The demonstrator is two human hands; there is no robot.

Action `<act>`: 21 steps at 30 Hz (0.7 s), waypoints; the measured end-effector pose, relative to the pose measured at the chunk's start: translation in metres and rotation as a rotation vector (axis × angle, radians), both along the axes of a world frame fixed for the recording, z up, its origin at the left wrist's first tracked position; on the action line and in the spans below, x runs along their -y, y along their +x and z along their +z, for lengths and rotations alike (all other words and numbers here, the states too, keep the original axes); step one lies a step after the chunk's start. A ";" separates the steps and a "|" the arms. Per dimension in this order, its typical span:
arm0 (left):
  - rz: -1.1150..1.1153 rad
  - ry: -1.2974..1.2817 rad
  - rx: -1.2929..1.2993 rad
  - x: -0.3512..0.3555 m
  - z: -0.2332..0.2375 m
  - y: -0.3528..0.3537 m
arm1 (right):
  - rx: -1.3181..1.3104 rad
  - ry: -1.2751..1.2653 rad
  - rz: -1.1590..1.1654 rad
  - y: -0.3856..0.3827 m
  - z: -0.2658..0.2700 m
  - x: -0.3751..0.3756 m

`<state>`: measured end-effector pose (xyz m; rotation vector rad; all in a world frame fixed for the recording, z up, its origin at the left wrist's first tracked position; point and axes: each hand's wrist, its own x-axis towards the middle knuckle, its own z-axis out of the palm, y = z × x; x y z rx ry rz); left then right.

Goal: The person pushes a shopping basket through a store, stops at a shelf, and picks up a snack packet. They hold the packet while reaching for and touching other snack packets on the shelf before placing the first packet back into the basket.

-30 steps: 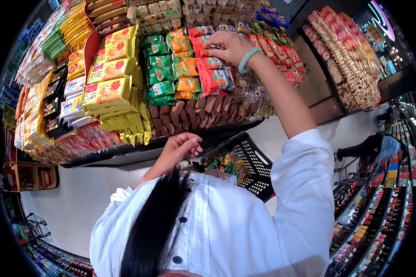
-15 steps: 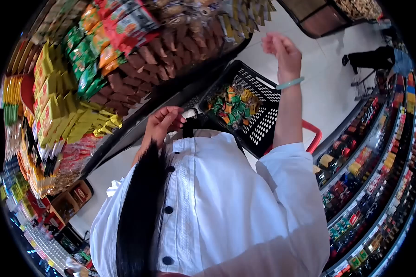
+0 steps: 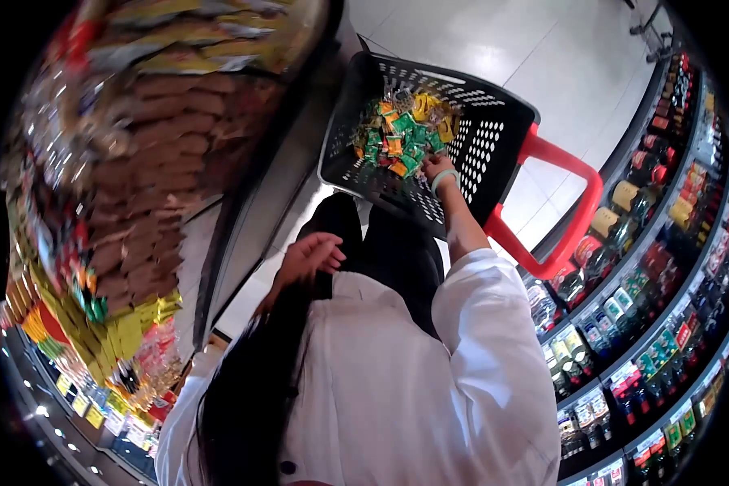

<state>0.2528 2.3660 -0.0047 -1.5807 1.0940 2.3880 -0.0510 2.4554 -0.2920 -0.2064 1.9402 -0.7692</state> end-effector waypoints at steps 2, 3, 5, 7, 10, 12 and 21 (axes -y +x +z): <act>0.010 0.110 0.001 -0.016 -0.030 0.003 | -0.390 0.086 0.481 0.004 -0.023 -0.007; 0.007 0.136 0.050 -0.021 -0.037 0.000 | -0.369 0.125 0.541 0.005 -0.033 -0.004; 0.091 0.283 0.121 -0.035 -0.058 0.004 | -0.332 0.199 0.669 0.014 -0.048 0.007; 0.070 0.254 0.130 -0.052 -0.093 0.016 | -0.330 0.258 0.778 0.020 -0.074 0.019; 0.130 0.285 0.161 -0.078 -0.113 0.036 | -0.285 0.331 0.923 0.034 -0.094 0.038; 0.145 0.316 0.223 -0.085 -0.123 0.042 | -0.434 0.313 1.137 0.044 -0.120 0.047; 0.113 0.422 0.472 -0.113 -0.179 0.075 | -0.795 0.123 1.548 0.081 -0.242 0.084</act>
